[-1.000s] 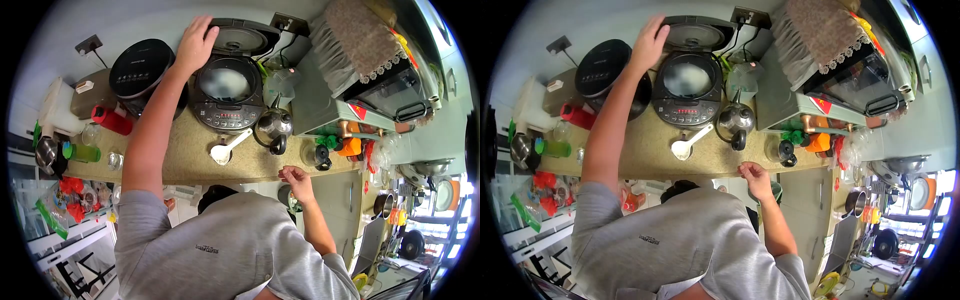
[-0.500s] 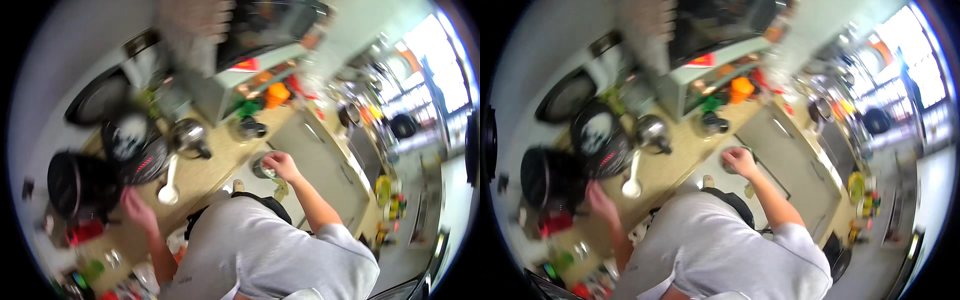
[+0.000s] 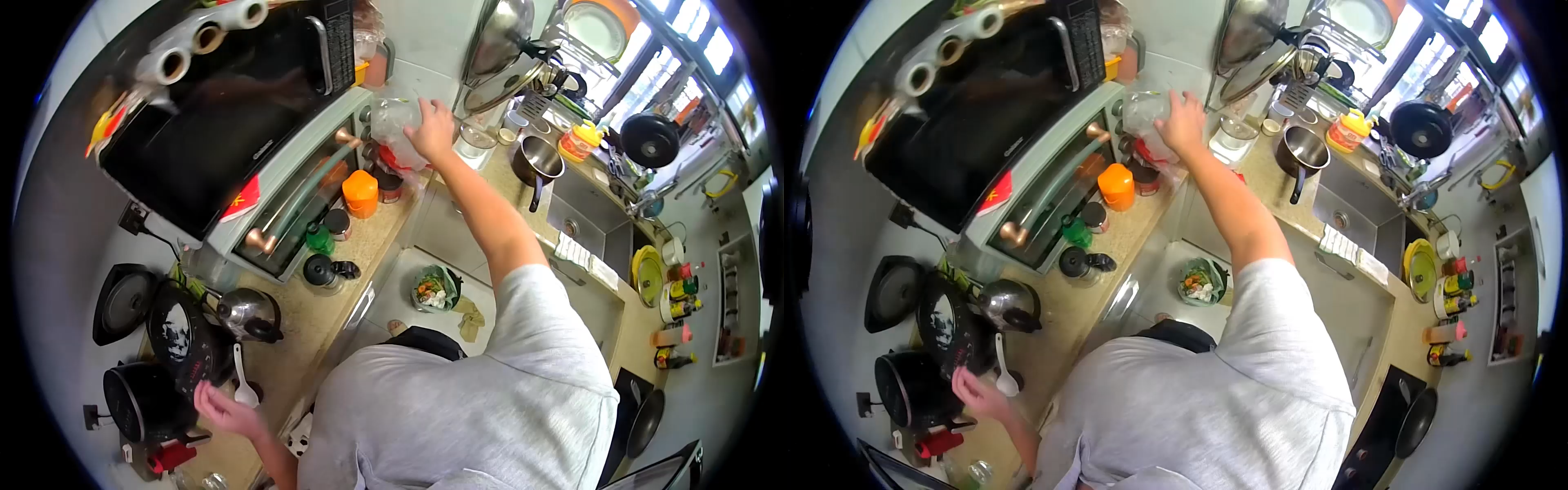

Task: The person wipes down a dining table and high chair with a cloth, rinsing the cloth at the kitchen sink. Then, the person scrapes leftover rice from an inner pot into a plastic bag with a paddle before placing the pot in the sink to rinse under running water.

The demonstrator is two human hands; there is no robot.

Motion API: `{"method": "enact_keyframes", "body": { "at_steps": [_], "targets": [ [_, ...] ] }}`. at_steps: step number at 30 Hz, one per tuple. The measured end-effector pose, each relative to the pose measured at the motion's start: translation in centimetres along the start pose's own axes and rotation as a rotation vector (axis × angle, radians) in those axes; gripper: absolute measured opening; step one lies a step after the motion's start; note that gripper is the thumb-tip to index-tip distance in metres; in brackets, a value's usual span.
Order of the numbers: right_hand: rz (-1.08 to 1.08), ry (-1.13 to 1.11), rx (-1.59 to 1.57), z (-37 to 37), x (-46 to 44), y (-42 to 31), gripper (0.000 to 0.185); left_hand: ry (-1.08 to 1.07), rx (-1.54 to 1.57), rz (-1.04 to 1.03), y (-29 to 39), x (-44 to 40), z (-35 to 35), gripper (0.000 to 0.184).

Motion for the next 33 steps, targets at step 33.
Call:
{"method": "enact_keyframes", "body": {
  "at_steps": [33],
  "targets": [
    [0.218,-0.616,-0.385,17.3,14.9,-2.4,0.076,-0.481,0.943,0.761,19.6,7.4,-16.6,0.04]
  ]
}}
Point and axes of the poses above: each hand's wrist, its own x-axis away from the middle knuckle, its own z-axis out of the back of the hand, y = z × x, the point moved 3 cm from there along -x, towards the middle knuckle, and after that the axes turned 11 degrees about -z, right-handed, at the moved point
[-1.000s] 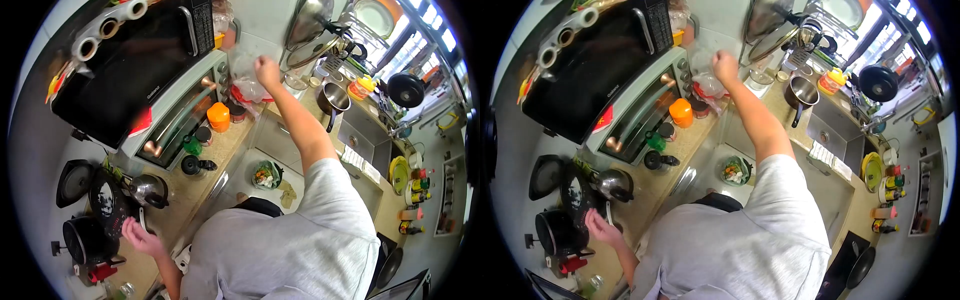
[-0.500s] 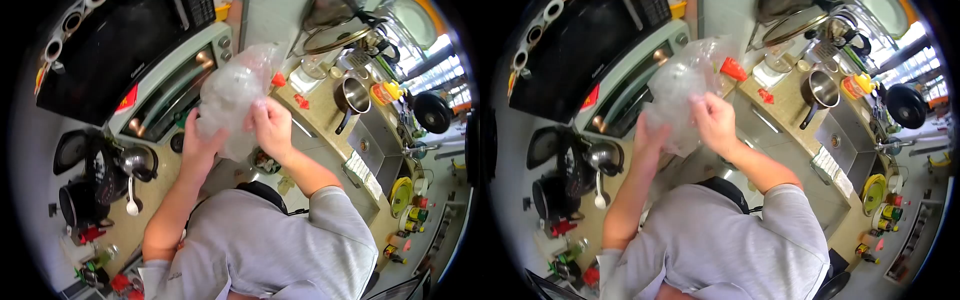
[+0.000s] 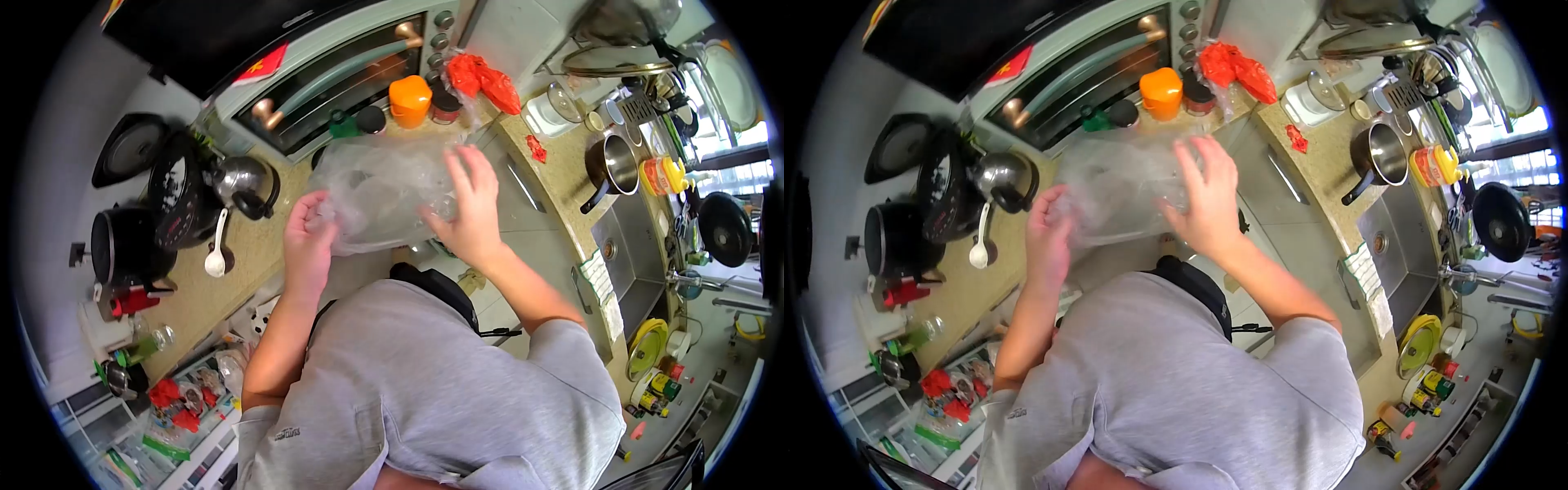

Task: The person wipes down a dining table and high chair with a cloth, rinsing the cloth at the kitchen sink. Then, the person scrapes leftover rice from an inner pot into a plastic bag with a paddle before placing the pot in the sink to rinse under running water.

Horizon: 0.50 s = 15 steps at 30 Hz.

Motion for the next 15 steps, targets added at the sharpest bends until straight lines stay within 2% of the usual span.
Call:
{"method": "enact_keyframes", "body": {
  "at_steps": [1,2,3,4,5,6,7,8,10,12,15],
  "targets": [
    [0.08,-0.108,-0.055,-0.8,0.1,-1.1,0.065,0.019,0.004,-0.004,0.6,1.1,1.0,0.04],
    [0.163,-0.216,-0.11,-1.9,0.2,-2.4,0.054,-0.046,-0.185,-0.054,1.4,2.1,2.0,0.047],
    [0.125,-0.213,-0.227,-4.2,0.7,-2.3,0.022,-0.106,-0.375,-0.103,2.0,3.1,3.1,0.054],
    [0.151,-0.229,-0.234,-4.9,0.3,-3.1,0.022,-0.076,-0.371,-0.109,2.2,3.8,4.9,0.054],
    [-0.269,-0.377,-0.46,-6.0,0.1,-2.9,0.019,-0.09,-0.582,-0.242,2.6,4.8,7.2,0.059],
    [-0.701,-0.522,-0.664,-7.4,0.8,-3.2,0.025,-0.101,-0.799,-0.369,3.1,5.9,9.4,0.064],
    [-0.632,-0.447,-0.79,-8.2,1.2,-4.7,0.037,-0.063,-0.799,-0.37,3.3,7.1,11.7,0.064],
    [-0.605,-0.479,-0.784,-9.4,2.0,-6.3,0.037,-0.005,-0.754,-0.306,3.3,8.7,14.1,0.064],
    [-0.758,-0.514,-1.0,-11.4,4.1,-9.8,0.042,0.087,-0.698,-0.235,3.7,12.0,17.6,0.064],
    [-0.705,-0.592,-0.915,-12.0,6.5,-14.4,0.044,0.151,-1.068,-0.453,5.7,15.4,19.3,0.066],
    [-0.543,-0.658,-0.722,-14.8,10.4,-19.8,0.05,0.199,-1.04,-0.506,7.4,19.8,22.4,0.062]
  ]
}}
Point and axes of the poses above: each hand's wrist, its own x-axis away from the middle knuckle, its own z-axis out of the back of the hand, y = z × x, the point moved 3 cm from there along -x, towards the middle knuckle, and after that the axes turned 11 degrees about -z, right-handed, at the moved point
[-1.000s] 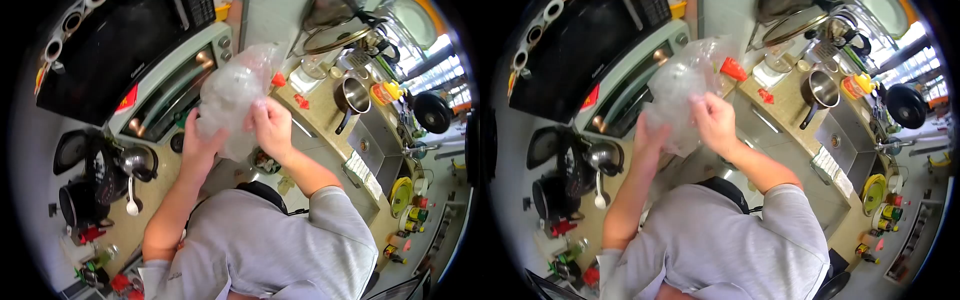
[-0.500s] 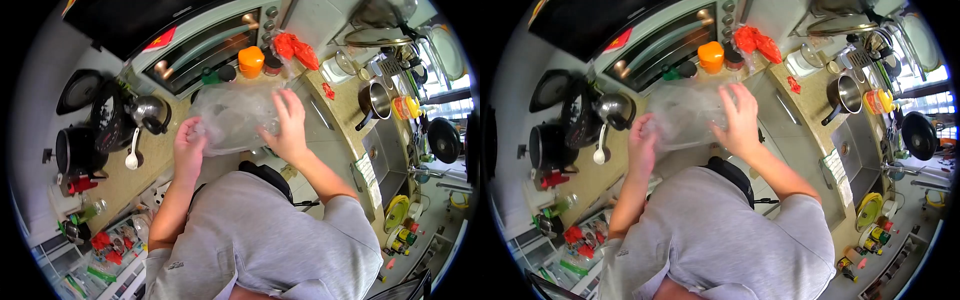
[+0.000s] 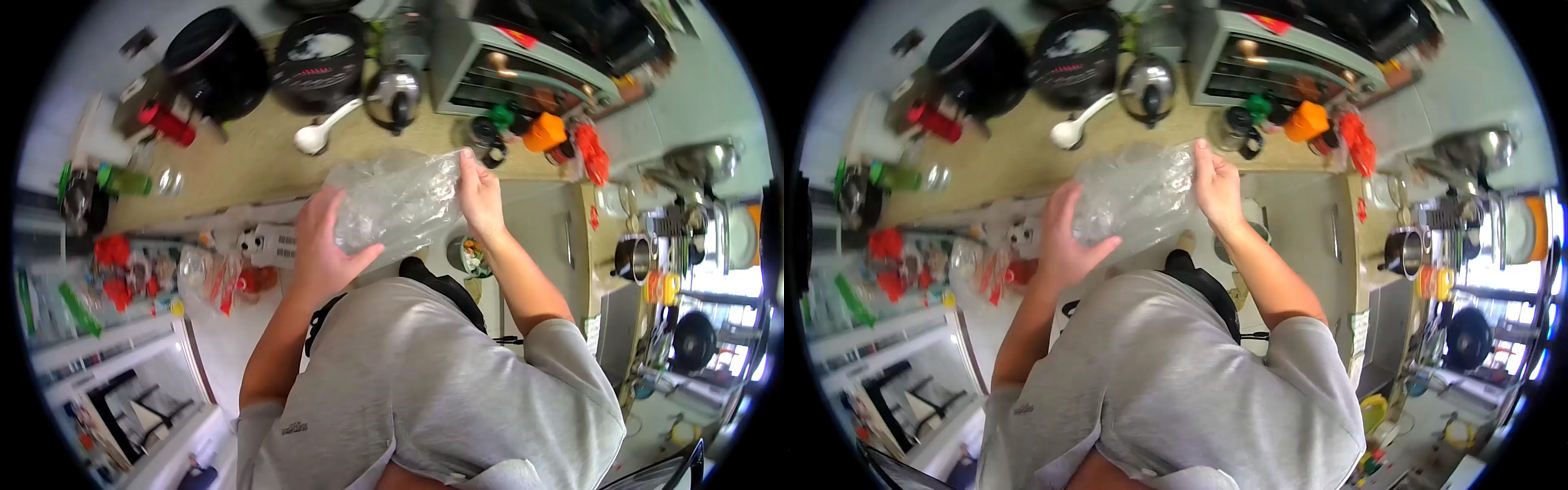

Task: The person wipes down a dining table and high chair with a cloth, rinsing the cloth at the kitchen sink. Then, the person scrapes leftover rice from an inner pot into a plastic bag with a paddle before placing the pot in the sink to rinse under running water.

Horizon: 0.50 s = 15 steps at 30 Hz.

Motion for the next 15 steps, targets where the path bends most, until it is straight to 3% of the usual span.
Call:
{"method": "enact_keyframes", "body": {
  "at_steps": [3,5,7,8,9,10,11,13,14,15],
  "targets": [
    [-0.082,-0.084,0.253,-5.9,3.7,-1.0,0.053,-0.104,-0.194,-0.03,-3.7,4.8,2.3,0.044],
    [0.08,-0.136,0.355,-9.2,4.0,1.1,0.047,-0.071,0.088,0.46,-6.3,7.9,3.4,0.025],
    [0.387,-0.252,0.537,-12.9,6.8,-0.3,0.031,0.321,0.522,0.653,-9.4,12.0,4.2,0.019],
    [0.403,-0.314,0.53,-15.3,8.0,-1.0,0.031,0.369,0.483,0.677,-10.4,13.2,5.3,0.019],
    [0.823,-0.151,0.687,-17.0,9.7,-2.4,0.028,0.555,0.893,0.825,-11.3,14.5,5.6,0.02],
    [1.038,-0.081,0.751,-17.6,10.3,-2.3,0.03,0.731,1.327,0.934,-11.6,15.5,6.0,0.021],
    [1.252,0.026,0.805,-18.0,10.9,-2.1,0.034,0.758,1.312,0.931,-11.6,15.9,6.2,0.021],
    [1.065,-0.104,0.98,-18.2,7.2,2.1,0.04,0.913,1.76,1.059,-11.4,17.0,7.0,0.027],
    [1.07,-0.117,0.981,-17.7,4.3,4.7,0.04,0.929,1.758,1.059,-11.7,17.9,7.6,0.027],
    [0.599,-0.364,0.724,-16.9,-0.1,8.0,0.038,0.957,1.851,1.027,-12.0,19.0,8.4,0.028]
  ]
}}
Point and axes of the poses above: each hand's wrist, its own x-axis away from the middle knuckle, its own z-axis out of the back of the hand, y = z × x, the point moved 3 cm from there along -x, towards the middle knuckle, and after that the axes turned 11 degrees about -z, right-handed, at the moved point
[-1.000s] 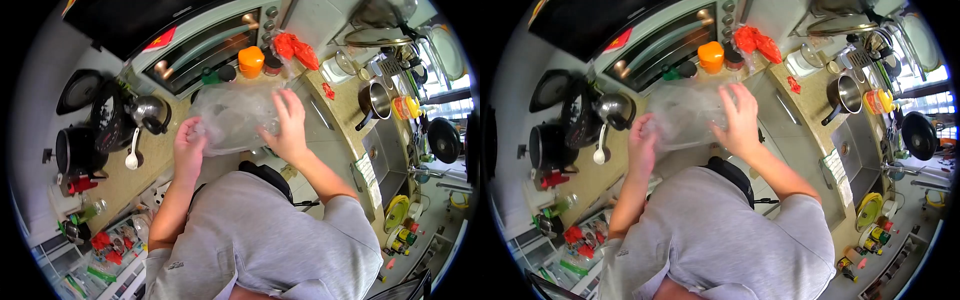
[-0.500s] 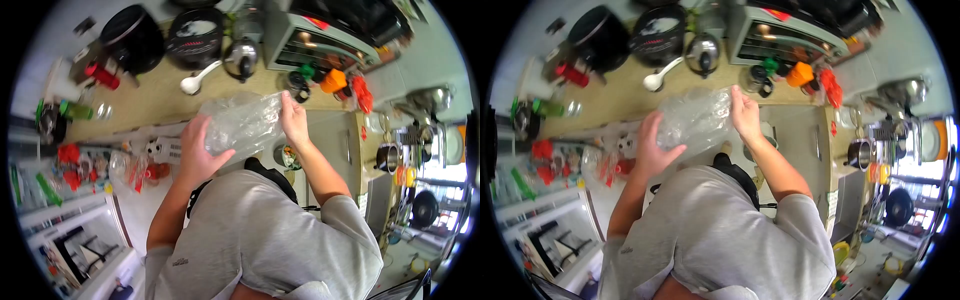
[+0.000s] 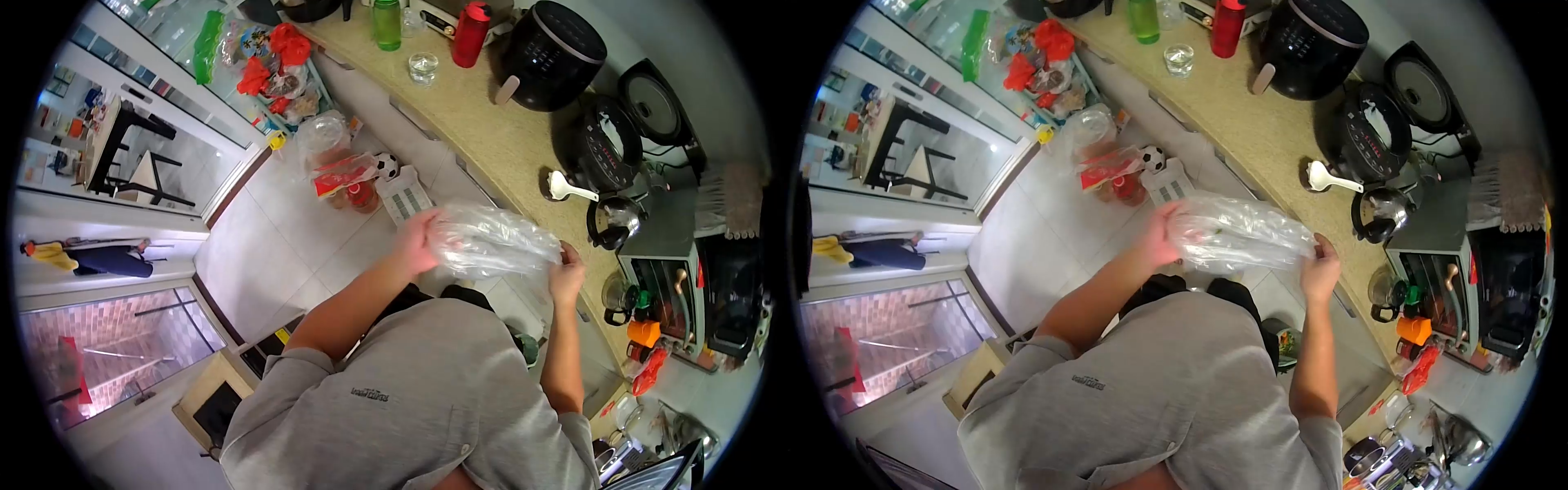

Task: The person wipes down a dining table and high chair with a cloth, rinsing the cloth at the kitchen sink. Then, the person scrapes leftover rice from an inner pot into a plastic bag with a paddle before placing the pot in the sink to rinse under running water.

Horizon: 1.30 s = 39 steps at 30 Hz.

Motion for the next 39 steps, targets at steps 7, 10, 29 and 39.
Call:
{"method": "enact_keyframes", "body": {
  "at_steps": [7,10,29,39],
  "targets": [
    [-0.962,-0.792,-1.001,-2.9,-1.7,-3.9,0.029,0.296,-1.271,-0.582,2.2,1.1,3.8,0.045],
    [-0.978,-0.827,-1.005,-4.7,-2.6,-3.9,0.03,-0.053,-1.967,-1.037,0.6,3.0,0.0,0.044],
    [0.34,0.031,0.539,-1.2,-19.7,7.2,0.025,0.301,-0.831,-0.667,1.3,-7.6,-7.4,0.02],
    [0.228,0.419,0.1,7.6,-22.4,0.8,0.011,0.19,-0.793,-0.454,2.8,-17.2,-6.9,0.024]
  ]
}}
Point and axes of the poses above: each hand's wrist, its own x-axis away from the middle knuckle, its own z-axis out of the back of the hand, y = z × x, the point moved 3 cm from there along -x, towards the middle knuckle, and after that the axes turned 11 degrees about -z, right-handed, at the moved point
